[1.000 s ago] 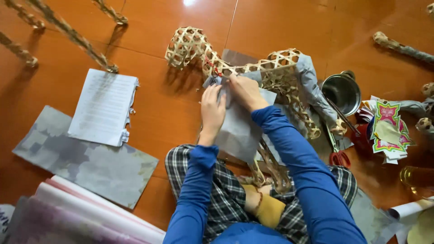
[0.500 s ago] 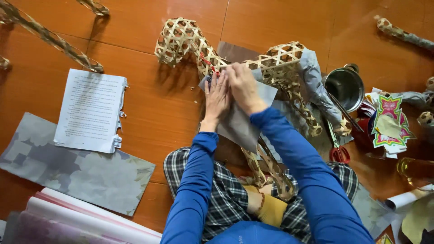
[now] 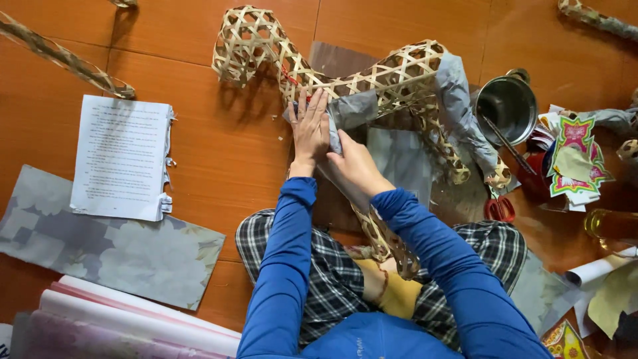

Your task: Crafting a paper mache giraffe by cutting paper strips and applying them to a wicker frame.

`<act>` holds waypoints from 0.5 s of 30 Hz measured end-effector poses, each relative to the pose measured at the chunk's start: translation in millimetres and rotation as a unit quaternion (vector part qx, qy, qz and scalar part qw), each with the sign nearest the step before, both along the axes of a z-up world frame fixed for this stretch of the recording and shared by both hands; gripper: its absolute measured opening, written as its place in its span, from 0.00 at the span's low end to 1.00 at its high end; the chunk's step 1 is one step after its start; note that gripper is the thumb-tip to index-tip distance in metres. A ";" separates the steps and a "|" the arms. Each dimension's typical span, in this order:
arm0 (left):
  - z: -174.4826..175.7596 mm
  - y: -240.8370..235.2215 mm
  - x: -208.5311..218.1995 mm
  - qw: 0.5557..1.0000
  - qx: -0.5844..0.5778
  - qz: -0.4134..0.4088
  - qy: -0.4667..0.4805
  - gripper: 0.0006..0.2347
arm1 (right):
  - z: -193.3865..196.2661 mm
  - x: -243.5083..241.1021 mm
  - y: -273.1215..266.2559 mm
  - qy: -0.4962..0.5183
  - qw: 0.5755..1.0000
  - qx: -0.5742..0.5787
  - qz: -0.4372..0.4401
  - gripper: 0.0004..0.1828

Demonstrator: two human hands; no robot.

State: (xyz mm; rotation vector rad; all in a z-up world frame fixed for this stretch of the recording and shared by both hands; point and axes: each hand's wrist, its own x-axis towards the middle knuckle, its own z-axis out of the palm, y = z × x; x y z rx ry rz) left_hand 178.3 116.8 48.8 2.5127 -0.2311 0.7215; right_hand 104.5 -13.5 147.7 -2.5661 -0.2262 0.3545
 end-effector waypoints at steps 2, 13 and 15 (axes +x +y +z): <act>1.4 -1.6 -1.0 1.000 -0.011 -0.002 0.002 0.23 | -28.0 12.5 -13.8 0.041 0.997 0.056 -0.028 0.39; 58.8 -4.2 -44.0 0.983 -0.106 0.148 -0.021 0.21 | -39.7 29.8 -8.3 0.115 0.989 0.048 -0.081 0.33; 80.4 -14.0 -64.7 0.946 -0.266 0.133 0.128 0.27 | 8.9 19.4 3.8 0.130 0.985 0.089 -0.071 0.24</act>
